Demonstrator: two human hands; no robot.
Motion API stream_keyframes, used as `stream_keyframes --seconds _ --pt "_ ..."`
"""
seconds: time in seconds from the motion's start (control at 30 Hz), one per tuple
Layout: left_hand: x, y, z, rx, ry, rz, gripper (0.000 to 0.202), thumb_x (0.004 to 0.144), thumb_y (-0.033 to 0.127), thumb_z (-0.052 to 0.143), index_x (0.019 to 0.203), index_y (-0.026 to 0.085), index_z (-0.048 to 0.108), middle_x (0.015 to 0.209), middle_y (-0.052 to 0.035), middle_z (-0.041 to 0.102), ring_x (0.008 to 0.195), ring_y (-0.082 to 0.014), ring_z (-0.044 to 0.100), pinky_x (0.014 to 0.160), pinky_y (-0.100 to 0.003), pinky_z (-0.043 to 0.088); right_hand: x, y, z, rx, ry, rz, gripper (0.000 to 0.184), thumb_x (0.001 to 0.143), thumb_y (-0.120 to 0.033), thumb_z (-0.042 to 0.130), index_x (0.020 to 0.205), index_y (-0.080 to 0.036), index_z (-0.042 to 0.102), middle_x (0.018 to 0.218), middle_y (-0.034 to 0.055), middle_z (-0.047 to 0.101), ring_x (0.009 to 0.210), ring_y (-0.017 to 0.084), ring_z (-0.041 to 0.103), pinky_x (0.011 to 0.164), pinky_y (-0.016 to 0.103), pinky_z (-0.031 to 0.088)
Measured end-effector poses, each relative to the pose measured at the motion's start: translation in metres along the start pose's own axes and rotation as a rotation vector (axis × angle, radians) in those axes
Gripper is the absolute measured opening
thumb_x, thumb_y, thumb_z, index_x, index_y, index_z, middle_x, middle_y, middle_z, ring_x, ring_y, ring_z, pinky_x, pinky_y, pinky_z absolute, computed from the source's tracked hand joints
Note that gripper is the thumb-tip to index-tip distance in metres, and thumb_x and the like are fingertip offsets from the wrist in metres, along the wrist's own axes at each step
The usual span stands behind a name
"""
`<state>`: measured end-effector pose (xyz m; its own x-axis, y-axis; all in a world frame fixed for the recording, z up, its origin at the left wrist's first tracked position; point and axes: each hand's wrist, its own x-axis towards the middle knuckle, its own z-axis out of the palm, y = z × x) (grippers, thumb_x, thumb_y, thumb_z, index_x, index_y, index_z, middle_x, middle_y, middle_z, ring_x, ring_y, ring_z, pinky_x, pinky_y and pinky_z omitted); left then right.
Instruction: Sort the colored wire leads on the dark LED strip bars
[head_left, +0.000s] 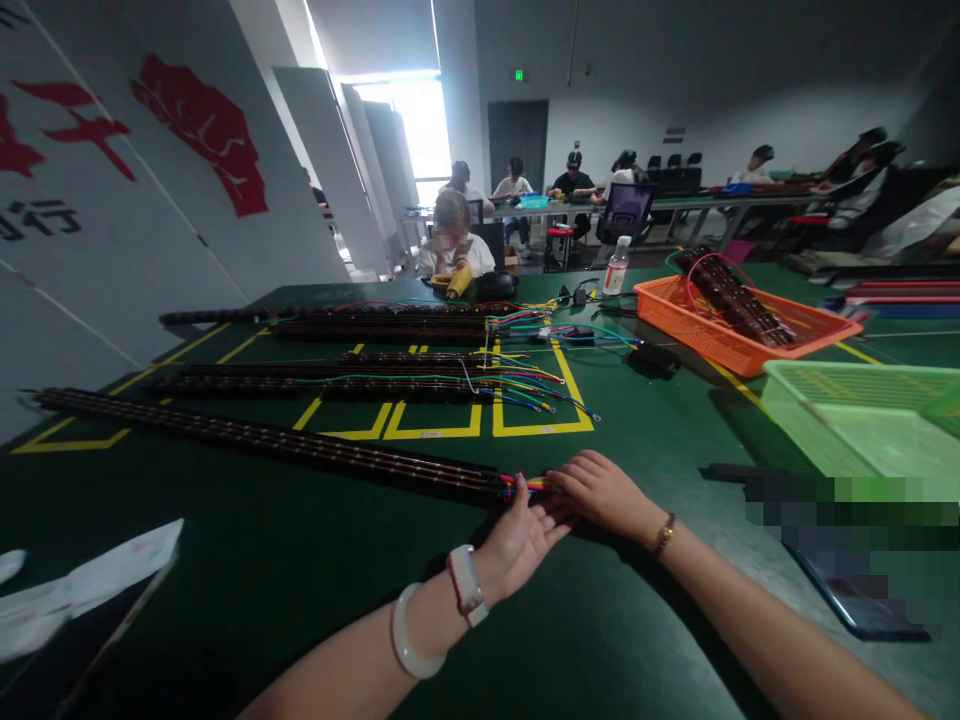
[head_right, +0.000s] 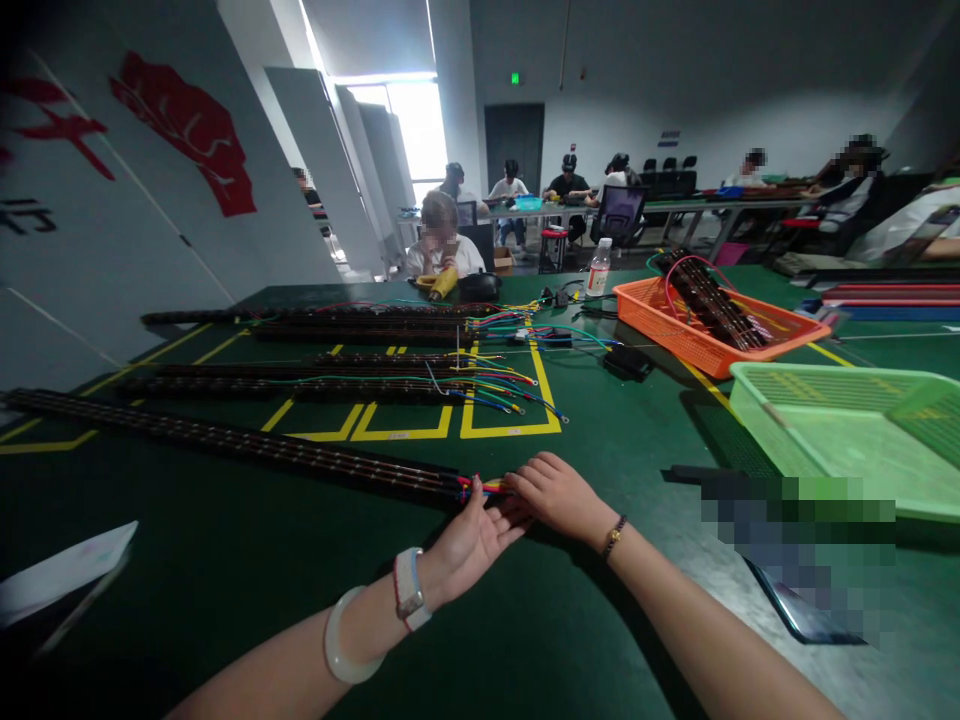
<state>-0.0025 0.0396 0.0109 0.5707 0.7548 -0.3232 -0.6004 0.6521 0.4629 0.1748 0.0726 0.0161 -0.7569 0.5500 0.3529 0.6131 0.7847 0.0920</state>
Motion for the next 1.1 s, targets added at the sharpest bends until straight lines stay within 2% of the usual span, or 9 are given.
stream_keyframes --seconds 0.1,0.2,0.37,0.5,0.6,0.7,0.8,0.93,1.1 --pt "0.003 -0.002 -0.004 -0.007 0.005 -0.001 0.059 0.086 0.06 0.031 0.106 0.01 0.057 0.115 -0.0159 0.059 0.118 -0.0226 0.049 0.105 -0.04 0.029 0.0 0.002 0.004 -0.06 0.004 -0.035 0.024 0.093 -0.017 0.04 0.111 -0.014 0.056 0.088 0.007 0.063 0.079 0.017 0.055 0.081 0.033 0.042" --pt "0.005 -0.004 -0.008 -0.02 0.005 -0.006 0.059 0.086 0.059 0.031 0.101 0.009 0.058 0.113 -0.0161 0.06 0.117 -0.0232 0.05 0.105 -0.039 0.03 0.001 0.001 0.005 -0.097 0.009 -0.044 0.023 0.093 -0.017 0.041 0.109 -0.013 0.056 0.083 0.0064 0.061 0.074 0.017 0.052 0.075 0.032 0.041" --pt "0.004 -0.004 -0.006 -0.01 -0.008 0.004 0.061 0.087 0.058 0.031 0.106 0.007 0.056 0.12 -0.0195 0.057 0.12 -0.0243 0.048 0.106 -0.039 0.029 0.004 -0.004 0.005 -0.053 -0.008 0.02 0.02 0.093 -0.019 0.04 0.09 -0.015 0.059 0.073 0.0052 0.058 0.067 0.017 0.049 0.068 0.031 0.038" --pt "0.001 -0.002 -0.003 0.057 -0.035 -0.009 0.064 0.088 0.057 0.029 0.119 0.006 0.051 0.126 -0.0206 0.053 0.122 -0.0242 0.047 0.107 -0.04 0.028 0.009 -0.006 0.005 0.235 0.009 0.305 0.027 0.094 -0.032 0.04 0.077 -0.017 0.055 0.072 0.0041 0.057 0.068 0.015 0.049 0.064 0.027 0.037" --pt "0.001 -0.002 -0.002 0.087 -0.045 0.011 0.058 0.09 0.052 0.032 0.123 0.006 0.048 0.125 -0.0213 0.054 0.119 -0.0246 0.05 0.106 -0.042 0.03 0.011 -0.001 0.005 0.579 -0.068 0.504 0.034 0.091 -0.042 0.041 0.069 -0.018 0.049 0.067 -0.0002 0.053 0.061 0.012 0.046 0.056 0.023 0.035" --pt "0.001 -0.003 -0.003 0.099 -0.027 0.026 0.056 0.09 0.049 0.034 0.118 0.004 0.051 0.122 -0.0235 0.055 0.114 -0.026 0.054 0.104 -0.042 0.033 0.014 0.008 0.01 0.857 -0.104 0.606 0.039 0.088 -0.05 0.043 0.065 -0.018 0.046 0.061 -0.0034 0.048 0.055 0.01 0.042 0.051 0.022 0.032" --pt "0.003 -0.003 -0.005 0.099 -0.001 0.011 0.059 0.088 0.052 0.035 0.106 0.0 0.057 0.12 -0.0261 0.055 0.113 -0.0271 0.054 0.103 -0.041 0.035 0.023 0.019 0.016 0.981 -0.048 0.647 0.042 0.085 -0.054 0.045 0.065 -0.018 0.045 0.059 -0.0039 0.045 0.054 0.01 0.04 0.05 0.022 0.032" --pt "0.005 -0.004 -0.008 0.101 -0.028 0.006 0.061 0.087 0.054 0.036 0.102 0.0 0.06 0.118 -0.0242 0.057 0.113 -0.0258 0.054 0.103 -0.04 0.036 0.051 0.036 0.019 0.865 0.003 0.639 0.038 0.085 -0.052 0.042 0.067 -0.018 0.046 0.061 -0.0027 0.046 0.056 0.011 0.041 0.053 0.024 0.032" --pt "0.005 -0.004 -0.007 0.13 -0.053 0.003 0.062 0.087 0.056 0.033 0.099 0.002 0.062 0.111 -0.0221 0.062 0.11 -0.0252 0.056 0.103 -0.041 0.035 0.091 0.056 0.023 0.758 -0.031 0.571 0.035 0.086 -0.048 0.041 0.067 -0.019 0.045 0.062 -0.0026 0.045 0.058 0.011 0.04 0.055 0.024 0.03"
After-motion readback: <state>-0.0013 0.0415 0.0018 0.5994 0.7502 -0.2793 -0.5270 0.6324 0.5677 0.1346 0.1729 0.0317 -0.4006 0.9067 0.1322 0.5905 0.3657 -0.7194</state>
